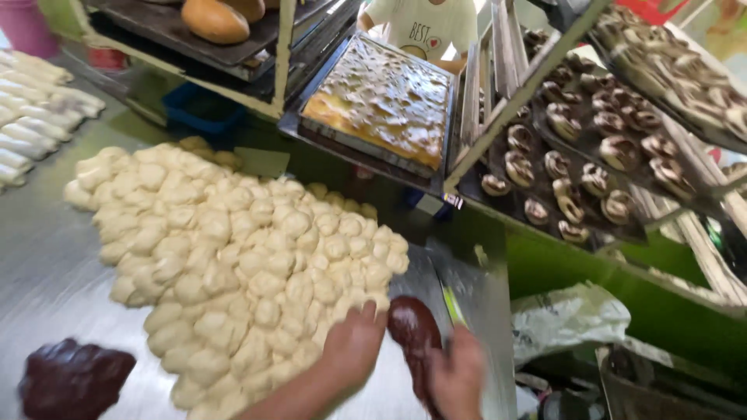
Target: Flattening dough balls, adding chocolate filling, and rolling them into buns on a bakery work table.
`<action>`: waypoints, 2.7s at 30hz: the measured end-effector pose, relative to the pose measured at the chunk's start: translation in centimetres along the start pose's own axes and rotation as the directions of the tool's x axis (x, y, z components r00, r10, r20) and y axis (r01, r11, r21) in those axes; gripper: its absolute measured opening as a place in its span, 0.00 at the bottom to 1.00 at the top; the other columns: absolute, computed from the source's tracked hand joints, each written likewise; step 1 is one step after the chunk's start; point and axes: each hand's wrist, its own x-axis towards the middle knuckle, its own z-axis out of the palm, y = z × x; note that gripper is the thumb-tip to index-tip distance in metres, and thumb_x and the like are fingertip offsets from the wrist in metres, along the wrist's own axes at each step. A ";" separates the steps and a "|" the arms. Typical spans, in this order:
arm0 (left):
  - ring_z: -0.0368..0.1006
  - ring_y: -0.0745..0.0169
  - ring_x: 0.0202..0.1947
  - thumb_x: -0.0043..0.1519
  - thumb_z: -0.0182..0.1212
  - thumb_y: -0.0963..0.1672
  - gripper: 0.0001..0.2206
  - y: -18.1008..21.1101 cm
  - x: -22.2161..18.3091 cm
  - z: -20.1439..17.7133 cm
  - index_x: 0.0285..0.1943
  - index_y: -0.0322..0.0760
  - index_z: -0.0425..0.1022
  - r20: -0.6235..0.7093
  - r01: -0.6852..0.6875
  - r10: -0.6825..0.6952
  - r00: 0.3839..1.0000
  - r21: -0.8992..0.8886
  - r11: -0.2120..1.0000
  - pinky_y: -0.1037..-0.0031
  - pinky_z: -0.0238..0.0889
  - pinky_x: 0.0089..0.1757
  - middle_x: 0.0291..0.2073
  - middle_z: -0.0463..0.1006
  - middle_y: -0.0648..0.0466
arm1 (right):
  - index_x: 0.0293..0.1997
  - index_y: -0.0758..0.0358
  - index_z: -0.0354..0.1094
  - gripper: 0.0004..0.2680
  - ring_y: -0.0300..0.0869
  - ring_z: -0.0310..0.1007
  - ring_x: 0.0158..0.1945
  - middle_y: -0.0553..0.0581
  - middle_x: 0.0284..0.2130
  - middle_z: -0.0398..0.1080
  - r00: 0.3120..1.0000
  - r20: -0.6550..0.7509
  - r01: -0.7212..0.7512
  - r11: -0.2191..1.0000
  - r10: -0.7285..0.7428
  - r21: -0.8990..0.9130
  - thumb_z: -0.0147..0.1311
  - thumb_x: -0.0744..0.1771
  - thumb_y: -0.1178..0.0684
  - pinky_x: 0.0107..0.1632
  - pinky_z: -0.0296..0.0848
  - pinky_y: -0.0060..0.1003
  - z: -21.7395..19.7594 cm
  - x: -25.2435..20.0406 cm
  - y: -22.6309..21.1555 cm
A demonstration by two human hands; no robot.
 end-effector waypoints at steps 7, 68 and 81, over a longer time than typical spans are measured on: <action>0.69 0.39 0.30 0.63 0.58 0.46 0.07 7.3 -7.4 -8.5 0.36 0.42 0.67 -0.275 -0.145 0.063 0.959 -0.291 0.945 0.48 0.59 0.27 0.32 0.68 0.47 | 0.78 0.67 0.40 0.33 0.64 0.45 0.77 0.72 0.74 0.47 0.958 0.191 0.236 0.968 -0.216 -0.089 0.50 0.67 0.39 0.72 0.53 0.54 4.1 -5.8 3.2; 0.68 0.50 0.42 0.61 0.58 0.42 0.06 9.9 -24.4 4.2 0.45 0.39 0.73 -0.099 0.064 -0.103 0.990 -0.340 0.938 0.62 0.62 0.41 0.38 0.70 0.48 | 0.74 0.52 0.53 0.26 0.51 0.63 0.62 0.54 0.56 0.66 0.753 0.592 0.071 0.929 -0.289 0.363 0.54 0.66 0.52 0.68 0.47 0.53 -6.9 -22.6 -1.7; 0.48 0.31 0.74 0.60 0.52 0.47 0.36 8.2 -28.2 1.4 0.77 0.24 0.51 -0.001 -0.309 0.316 0.949 -0.204 0.929 0.48 0.44 0.65 0.75 0.53 0.32 | 0.76 0.73 0.28 0.33 0.59 0.47 0.76 0.74 0.74 0.44 0.808 0.429 0.310 0.911 -0.404 0.273 0.49 0.69 0.44 0.75 0.38 0.57 -6.7 -26.3 -4.9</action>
